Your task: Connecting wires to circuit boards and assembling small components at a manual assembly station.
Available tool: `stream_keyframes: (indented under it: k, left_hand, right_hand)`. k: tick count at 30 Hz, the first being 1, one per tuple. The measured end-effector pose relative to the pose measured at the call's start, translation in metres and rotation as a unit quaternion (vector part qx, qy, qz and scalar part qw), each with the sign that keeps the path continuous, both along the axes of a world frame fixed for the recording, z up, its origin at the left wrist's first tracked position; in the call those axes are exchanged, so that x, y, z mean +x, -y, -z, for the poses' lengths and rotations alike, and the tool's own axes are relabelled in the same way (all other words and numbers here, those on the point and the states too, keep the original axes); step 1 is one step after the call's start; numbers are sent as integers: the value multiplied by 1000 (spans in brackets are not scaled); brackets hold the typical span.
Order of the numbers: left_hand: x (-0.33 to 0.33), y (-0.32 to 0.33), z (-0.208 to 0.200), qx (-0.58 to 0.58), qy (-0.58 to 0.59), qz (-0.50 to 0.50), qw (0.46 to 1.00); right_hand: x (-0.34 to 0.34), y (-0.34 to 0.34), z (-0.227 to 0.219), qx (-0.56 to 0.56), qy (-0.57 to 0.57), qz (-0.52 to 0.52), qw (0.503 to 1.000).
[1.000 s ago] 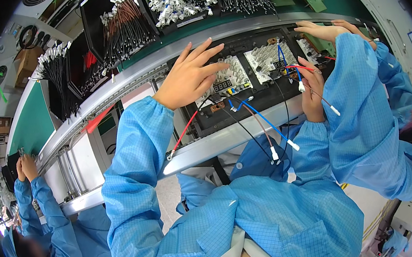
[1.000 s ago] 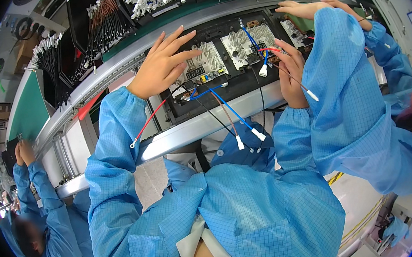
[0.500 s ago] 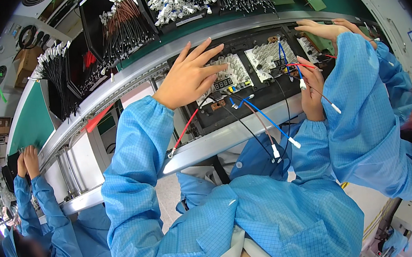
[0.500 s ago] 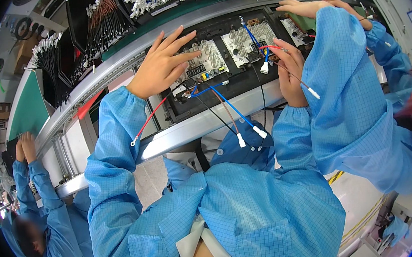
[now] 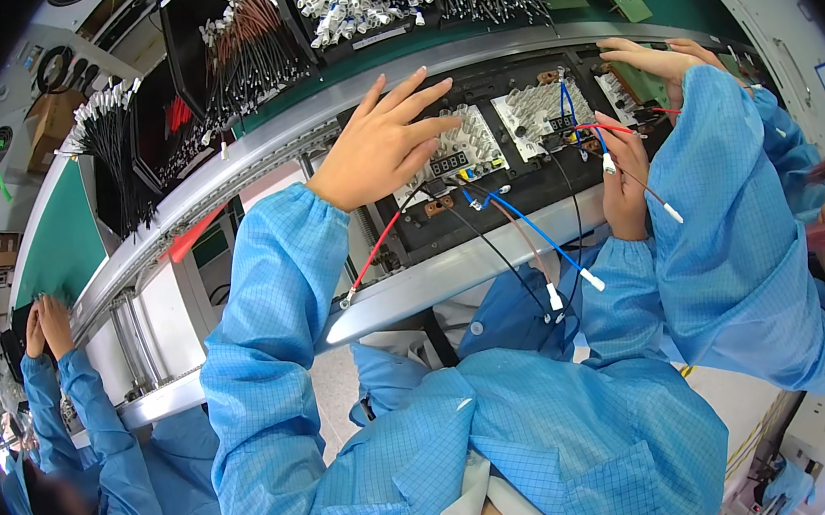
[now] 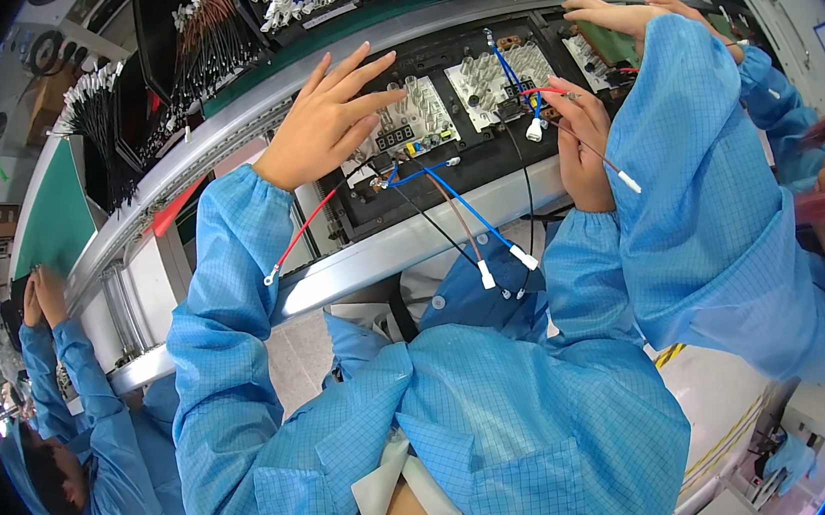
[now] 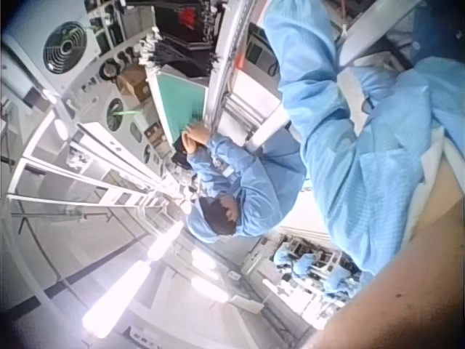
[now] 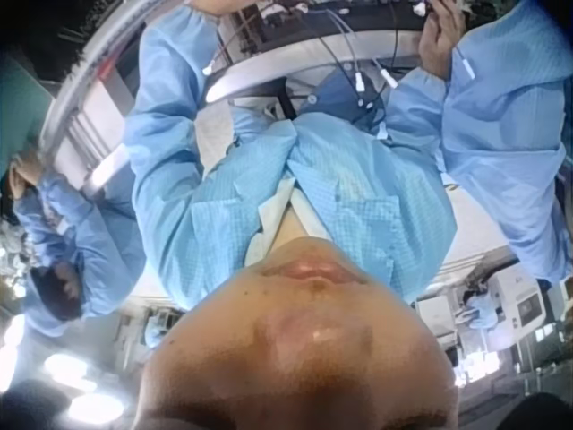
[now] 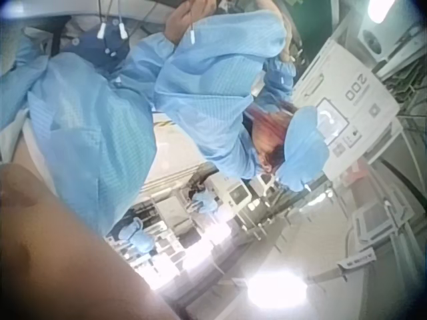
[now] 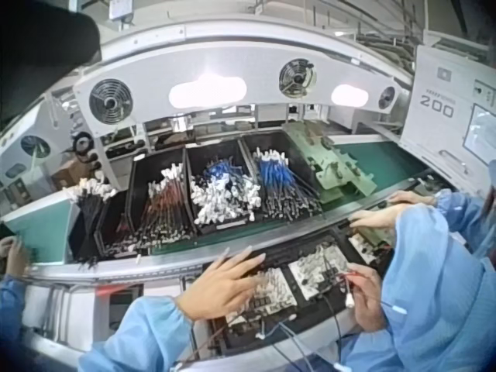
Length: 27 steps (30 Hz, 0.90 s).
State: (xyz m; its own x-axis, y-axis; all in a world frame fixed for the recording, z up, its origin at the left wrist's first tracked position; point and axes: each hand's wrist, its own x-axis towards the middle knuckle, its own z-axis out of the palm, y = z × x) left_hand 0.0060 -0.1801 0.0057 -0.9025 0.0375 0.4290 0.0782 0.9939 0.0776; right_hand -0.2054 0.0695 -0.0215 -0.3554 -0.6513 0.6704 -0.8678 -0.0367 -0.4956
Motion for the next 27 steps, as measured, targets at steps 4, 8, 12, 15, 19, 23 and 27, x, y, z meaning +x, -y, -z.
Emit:
stream_keyframes:
  k: [4,8,12,15,19,23,27]
  left_hand:
    - [1,-1,2,0,3,-7,1000]
    - [-2,-3,1,-6,-7,2,1000]
    - [-8,0,-8,-19,-39,7,999]
    - [-17,1,-21,-10,-77,33,996]
    - [-27,4,-23,-30,-68,29,997]
    - [-37,0,-17,-78,-26,15,997]
    - [-41,1,-13,-86,6,2,996]
  right_hand:
    - [1,0,0,-3,-18,7,1000]
    - [0,1,2,-13,-19,8,1000]
    - [-1,4,4,-21,-36,8,999]
    - [1,4,3,-31,-20,8,999]
    - [3,4,1,-22,-25,19,999]
    - [6,5,0,-32,-10,22,999]
    - [4,5,1,-38,3,15,999]
